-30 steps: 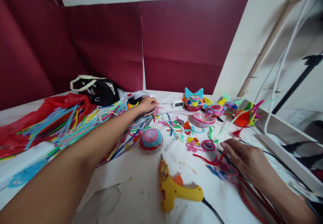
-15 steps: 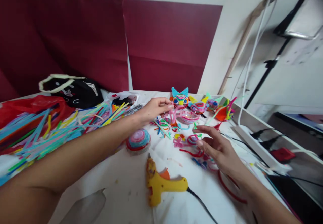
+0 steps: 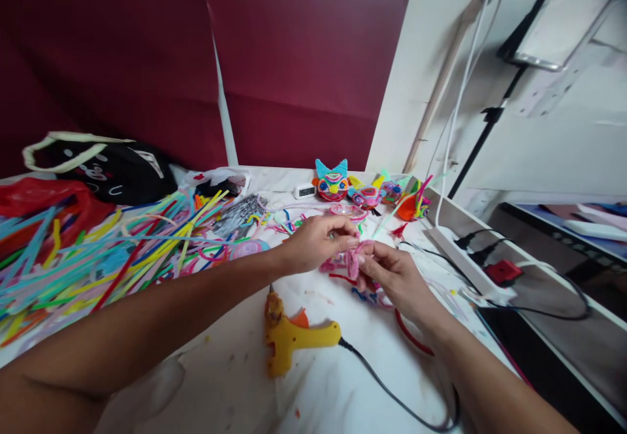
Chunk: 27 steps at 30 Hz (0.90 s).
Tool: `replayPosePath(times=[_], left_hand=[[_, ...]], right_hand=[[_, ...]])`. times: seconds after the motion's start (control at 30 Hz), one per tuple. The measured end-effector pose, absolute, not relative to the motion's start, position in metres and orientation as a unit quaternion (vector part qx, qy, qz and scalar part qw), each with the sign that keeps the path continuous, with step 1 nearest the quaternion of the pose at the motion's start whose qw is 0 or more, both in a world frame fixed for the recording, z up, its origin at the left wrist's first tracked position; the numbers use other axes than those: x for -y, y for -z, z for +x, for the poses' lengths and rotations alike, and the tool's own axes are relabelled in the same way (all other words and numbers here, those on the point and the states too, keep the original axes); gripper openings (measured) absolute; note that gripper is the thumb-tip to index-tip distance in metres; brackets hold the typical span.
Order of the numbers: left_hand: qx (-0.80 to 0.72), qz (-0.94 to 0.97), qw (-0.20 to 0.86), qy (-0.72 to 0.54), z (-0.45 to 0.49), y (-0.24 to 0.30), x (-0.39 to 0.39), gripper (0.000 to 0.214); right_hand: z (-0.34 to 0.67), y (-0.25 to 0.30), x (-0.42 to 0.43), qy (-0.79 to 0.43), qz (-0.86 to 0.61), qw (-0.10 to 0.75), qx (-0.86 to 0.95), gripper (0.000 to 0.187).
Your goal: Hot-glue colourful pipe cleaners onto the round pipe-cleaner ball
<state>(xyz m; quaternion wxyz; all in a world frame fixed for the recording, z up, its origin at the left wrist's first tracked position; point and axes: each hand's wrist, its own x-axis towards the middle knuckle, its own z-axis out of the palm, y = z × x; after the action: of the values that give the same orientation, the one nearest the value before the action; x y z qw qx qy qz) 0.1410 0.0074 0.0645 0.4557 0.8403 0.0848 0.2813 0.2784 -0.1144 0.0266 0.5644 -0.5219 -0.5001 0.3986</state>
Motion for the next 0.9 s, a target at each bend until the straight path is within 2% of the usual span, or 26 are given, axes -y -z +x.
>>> replayPosePath(times=[0.23, 0.33, 0.43, 0.57, 0.63, 0.7, 0.8, 0.9], left_hand=[[-0.006, 0.858, 0.353, -0.374, 0.122, -0.061, 0.004, 0.011], [0.077, 0.871, 0.331, -0.355, 0.113, -0.049, 0.007, 0.016], [0.157, 0.892, 0.265, -0.331, 0.106, -0.038, 0.009, 0.014], [0.219, 0.91, 0.175, -0.307, 0.098, -0.032, 0.014, 0.021], [0.181, 0.913, 0.204, -0.304, 0.096, -0.033, 0.018, 0.019], [0.083, 0.9, 0.307, -0.297, 0.095, -0.036, 0.023, 0.014], [-0.052, 0.827, 0.481, -0.287, 0.096, -0.04, 0.027, 0.02], [-0.138, 0.828, 0.48, -0.255, 0.1, -0.042, 0.028, 0.023]], right_hand=[[0.283, -0.027, 0.109, -0.419, -0.539, 0.629, 0.372, 0.031], [0.282, -0.028, 0.108, -0.427, -0.535, 0.647, 0.335, 0.026], [0.279, -0.028, 0.108, -0.429, -0.532, 0.657, 0.319, 0.023], [0.274, -0.027, 0.11, -0.435, -0.531, 0.654, 0.318, 0.021], [0.273, -0.028, 0.111, -0.442, -0.531, 0.643, 0.331, 0.022], [0.273, -0.028, 0.112, -0.449, -0.53, 0.629, 0.349, 0.025], [0.272, -0.03, 0.113, -0.455, -0.526, 0.61, 0.379, 0.033], [0.271, -0.031, 0.114, -0.464, -0.527, 0.584, 0.408, 0.041]])
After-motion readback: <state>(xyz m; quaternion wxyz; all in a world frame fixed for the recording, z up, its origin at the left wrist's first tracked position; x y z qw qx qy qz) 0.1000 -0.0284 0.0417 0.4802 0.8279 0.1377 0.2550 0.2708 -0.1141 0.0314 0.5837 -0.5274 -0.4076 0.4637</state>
